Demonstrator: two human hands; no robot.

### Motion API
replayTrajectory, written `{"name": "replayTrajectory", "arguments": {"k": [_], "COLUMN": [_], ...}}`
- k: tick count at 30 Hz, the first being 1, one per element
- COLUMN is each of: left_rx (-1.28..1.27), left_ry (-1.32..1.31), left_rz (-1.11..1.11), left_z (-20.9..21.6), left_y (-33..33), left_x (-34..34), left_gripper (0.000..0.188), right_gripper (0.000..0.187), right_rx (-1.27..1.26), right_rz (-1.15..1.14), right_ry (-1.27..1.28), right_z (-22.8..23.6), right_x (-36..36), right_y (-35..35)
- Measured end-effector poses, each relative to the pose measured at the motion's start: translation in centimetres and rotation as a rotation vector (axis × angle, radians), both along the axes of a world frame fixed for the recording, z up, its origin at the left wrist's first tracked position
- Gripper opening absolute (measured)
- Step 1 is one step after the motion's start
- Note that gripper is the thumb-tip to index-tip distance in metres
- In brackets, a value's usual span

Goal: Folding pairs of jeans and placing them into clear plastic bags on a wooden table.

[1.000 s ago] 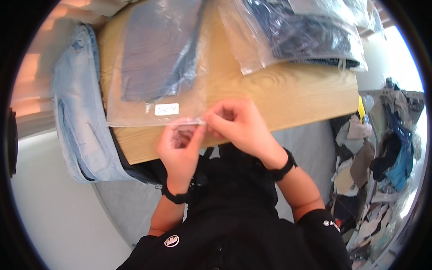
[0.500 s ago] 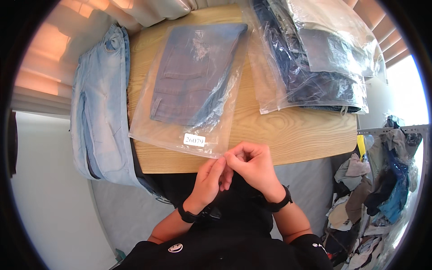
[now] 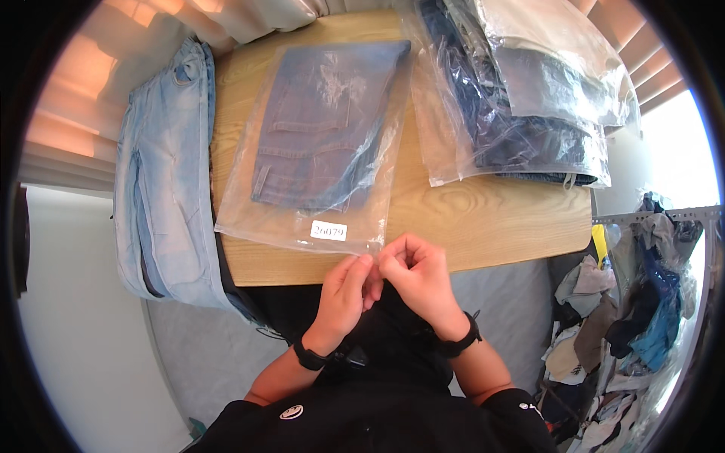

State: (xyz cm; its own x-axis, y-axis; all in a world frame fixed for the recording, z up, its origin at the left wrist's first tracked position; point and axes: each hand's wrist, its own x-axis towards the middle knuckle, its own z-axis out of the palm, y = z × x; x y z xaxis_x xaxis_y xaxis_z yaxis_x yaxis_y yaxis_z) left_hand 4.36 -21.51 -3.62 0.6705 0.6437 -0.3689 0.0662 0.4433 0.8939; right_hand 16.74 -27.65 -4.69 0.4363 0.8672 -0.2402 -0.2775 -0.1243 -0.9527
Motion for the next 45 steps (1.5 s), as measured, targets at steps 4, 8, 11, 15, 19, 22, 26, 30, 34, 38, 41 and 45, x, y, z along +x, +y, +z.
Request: {"name": "replayTrajectory", "arguments": {"k": [4,8,11,15,19,22,26,30,34,38,41,45], "left_rx": [-0.013,0.144,0.187,0.419,0.764,0.837,0.837,0.859,0.882,0.23,-0.082,-0.022], "left_ry": [-0.025,-0.033,0.036,0.13,0.08,0.085,0.098,0.071,0.113,0.058,0.048,-0.037], "left_rz": [-0.097,-0.129,-0.06,0.118,0.29,0.261,0.246,0.242,0.288,0.106,0.037,0.005], "left_z": [0.5,0.3,0.4,-1.1,-1.6,-1.4,-1.1,-1.5,-1.5,0.1,1.0,0.0], "left_y": [0.8,0.7,0.5,0.1,0.4,0.5,0.6,0.7,0.4,-0.6,-0.2,0.0], "left_x": [0.2,-0.5,-0.3,-0.6,-0.2,-0.3,0.0,0.2,-0.2,-0.7,-0.4,0.0], "left_gripper": [0.031,0.03,0.026,0.014,0.018,0.02,0.017,0.018,0.011,0.027,0.034,0.032], "right_gripper": [0.019,0.031,0.03,0.03,0.031,0.03,0.028,0.026,0.025,0.025,0.024,0.024], "right_rx": [-0.047,-0.159,-0.158,-0.158,-0.007,-0.012,-0.037,-0.017,0.02,0.002,0.01,0.087], "right_rz": [0.072,0.318,0.295,0.323,0.264,0.268,0.281,0.275,0.251,0.254,0.292,0.28], "right_ry": [0.156,0.042,0.057,0.014,-0.016,0.02,0.068,0.004,-0.05,-0.181,-0.219,-0.14], "right_z": [3.2,2.9,3.2,2.6,1.5,1.7,1.6,1.6,1.3,1.0,1.3,1.8], "right_x": [1.0,2.1,2.1,2.1,1.6,1.6,1.8,1.8,1.6,1.6,1.6,1.1], "right_y": [0.6,0.4,0.7,0.3,0.2,0.2,0.1,0.1,0.2,-0.1,-0.3,-0.2]}}
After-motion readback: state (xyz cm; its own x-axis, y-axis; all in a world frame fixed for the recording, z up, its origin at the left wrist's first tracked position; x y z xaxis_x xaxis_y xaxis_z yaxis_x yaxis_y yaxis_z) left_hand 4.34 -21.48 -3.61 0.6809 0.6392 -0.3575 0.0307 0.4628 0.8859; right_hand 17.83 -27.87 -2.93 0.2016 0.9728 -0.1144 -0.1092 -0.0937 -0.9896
